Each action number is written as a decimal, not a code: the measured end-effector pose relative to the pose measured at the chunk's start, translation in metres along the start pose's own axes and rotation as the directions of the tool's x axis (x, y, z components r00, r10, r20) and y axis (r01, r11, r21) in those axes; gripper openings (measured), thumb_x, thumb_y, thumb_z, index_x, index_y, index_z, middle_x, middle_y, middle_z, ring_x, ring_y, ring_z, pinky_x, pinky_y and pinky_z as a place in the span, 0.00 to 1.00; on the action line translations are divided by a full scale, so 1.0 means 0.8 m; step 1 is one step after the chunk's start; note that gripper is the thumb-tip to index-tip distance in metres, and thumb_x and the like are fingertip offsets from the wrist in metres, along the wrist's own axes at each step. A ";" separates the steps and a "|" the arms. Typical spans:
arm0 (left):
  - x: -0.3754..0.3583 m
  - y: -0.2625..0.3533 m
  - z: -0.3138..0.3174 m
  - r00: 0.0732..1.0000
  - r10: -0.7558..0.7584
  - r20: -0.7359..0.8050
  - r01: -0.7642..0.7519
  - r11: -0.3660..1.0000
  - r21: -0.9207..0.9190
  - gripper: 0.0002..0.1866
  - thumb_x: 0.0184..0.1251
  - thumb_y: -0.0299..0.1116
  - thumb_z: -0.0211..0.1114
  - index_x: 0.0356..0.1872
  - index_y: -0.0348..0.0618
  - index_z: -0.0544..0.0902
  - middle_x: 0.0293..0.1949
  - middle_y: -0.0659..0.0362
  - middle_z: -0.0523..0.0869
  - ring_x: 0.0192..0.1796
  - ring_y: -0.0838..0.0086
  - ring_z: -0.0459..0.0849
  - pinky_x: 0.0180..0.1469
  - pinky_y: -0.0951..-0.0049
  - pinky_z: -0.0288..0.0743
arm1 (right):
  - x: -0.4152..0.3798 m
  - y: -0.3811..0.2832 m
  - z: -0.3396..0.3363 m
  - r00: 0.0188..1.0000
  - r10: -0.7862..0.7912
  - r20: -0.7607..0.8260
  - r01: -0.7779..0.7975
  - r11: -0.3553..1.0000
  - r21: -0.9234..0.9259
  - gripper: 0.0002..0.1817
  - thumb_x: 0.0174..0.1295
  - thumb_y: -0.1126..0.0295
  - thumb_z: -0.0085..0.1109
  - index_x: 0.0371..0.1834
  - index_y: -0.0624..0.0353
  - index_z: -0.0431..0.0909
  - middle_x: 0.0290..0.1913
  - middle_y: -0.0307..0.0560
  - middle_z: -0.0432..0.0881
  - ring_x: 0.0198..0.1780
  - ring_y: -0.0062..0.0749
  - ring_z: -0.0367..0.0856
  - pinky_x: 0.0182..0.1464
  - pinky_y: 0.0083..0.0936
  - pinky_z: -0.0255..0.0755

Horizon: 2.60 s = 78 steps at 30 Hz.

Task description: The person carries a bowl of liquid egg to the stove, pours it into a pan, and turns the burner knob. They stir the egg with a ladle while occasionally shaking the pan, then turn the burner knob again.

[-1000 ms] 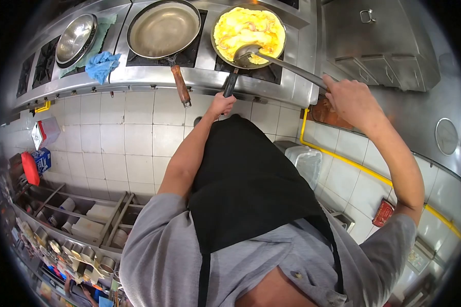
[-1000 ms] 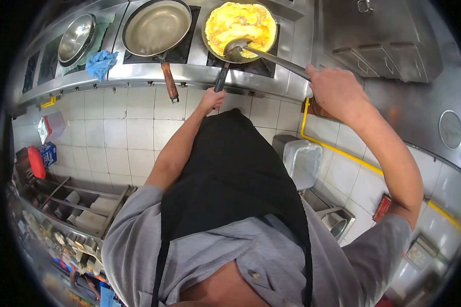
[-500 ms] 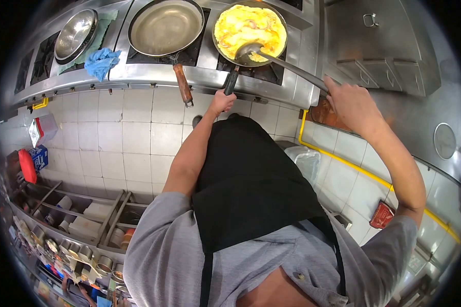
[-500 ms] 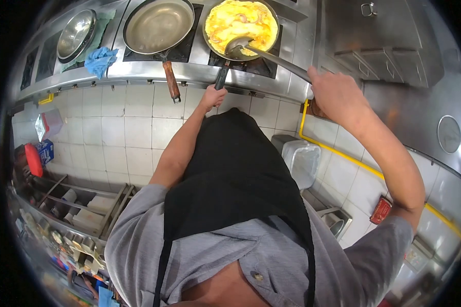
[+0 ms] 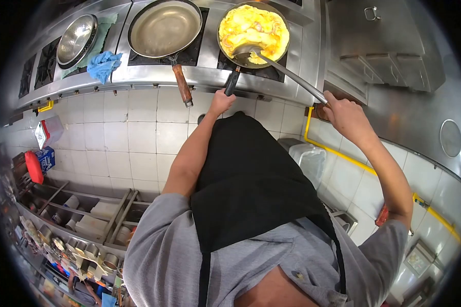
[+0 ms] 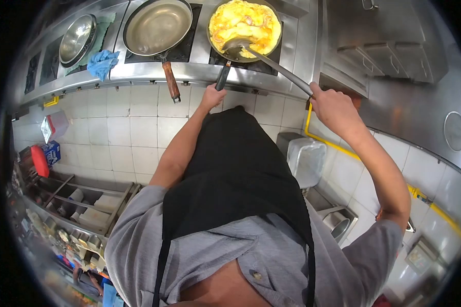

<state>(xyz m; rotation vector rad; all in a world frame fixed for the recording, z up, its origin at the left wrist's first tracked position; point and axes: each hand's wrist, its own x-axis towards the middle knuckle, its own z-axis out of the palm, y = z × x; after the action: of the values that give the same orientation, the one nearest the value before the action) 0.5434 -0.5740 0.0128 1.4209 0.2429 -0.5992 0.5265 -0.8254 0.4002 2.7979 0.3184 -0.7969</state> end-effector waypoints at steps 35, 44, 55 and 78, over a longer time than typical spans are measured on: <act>0.001 -0.003 0.010 0.977 0.141 -0.160 -0.095 0.960 0.263 0.10 0.54 0.32 0.64 0.26 0.34 0.78 0.19 0.51 0.79 0.20 0.66 0.79 0.27 0.65 0.73 | -0.016 0.023 0.098 0.995 0.056 -0.082 -0.045 0.989 0.138 0.14 0.69 0.63 0.52 0.53 0.55 0.67 0.29 0.57 0.83 0.32 0.58 0.82 0.37 0.52 0.75; -0.005 0.009 -0.009 0.993 -0.094 0.066 0.098 0.993 -0.072 0.10 0.61 0.31 0.62 0.24 0.44 0.71 0.14 0.66 0.71 0.13 0.82 0.68 0.13 0.76 0.61 | -0.004 0.008 0.016 0.999 0.032 0.031 -0.032 0.999 0.022 0.18 0.70 0.65 0.51 0.60 0.57 0.66 0.33 0.58 0.84 0.39 0.58 0.82 0.44 0.51 0.74; -0.003 0.004 -0.017 0.978 -0.096 0.184 0.137 0.965 -0.226 0.11 0.62 0.30 0.62 0.24 0.49 0.68 0.14 0.69 0.67 0.13 0.85 0.62 0.14 0.78 0.55 | 0.005 -0.013 -0.033 0.998 -0.062 0.004 0.062 0.994 -0.089 0.14 0.70 0.66 0.52 0.52 0.63 0.69 0.30 0.58 0.83 0.36 0.57 0.82 0.42 0.49 0.74; -0.001 0.004 -0.019 0.965 -0.123 0.232 0.184 0.947 -0.262 0.10 0.62 0.30 0.64 0.26 0.49 0.71 0.14 0.70 0.65 0.12 0.86 0.61 0.13 0.78 0.53 | 0.003 -0.024 -0.035 0.995 -0.093 -0.024 0.088 0.983 -0.162 0.13 0.69 0.66 0.54 0.48 0.63 0.68 0.30 0.58 0.83 0.35 0.55 0.84 0.40 0.46 0.77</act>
<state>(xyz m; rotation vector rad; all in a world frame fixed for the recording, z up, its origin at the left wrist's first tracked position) 0.5475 -0.5589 0.0131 1.0593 0.2597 -0.8071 0.5372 -0.7997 0.4191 2.6627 0.4963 -0.7126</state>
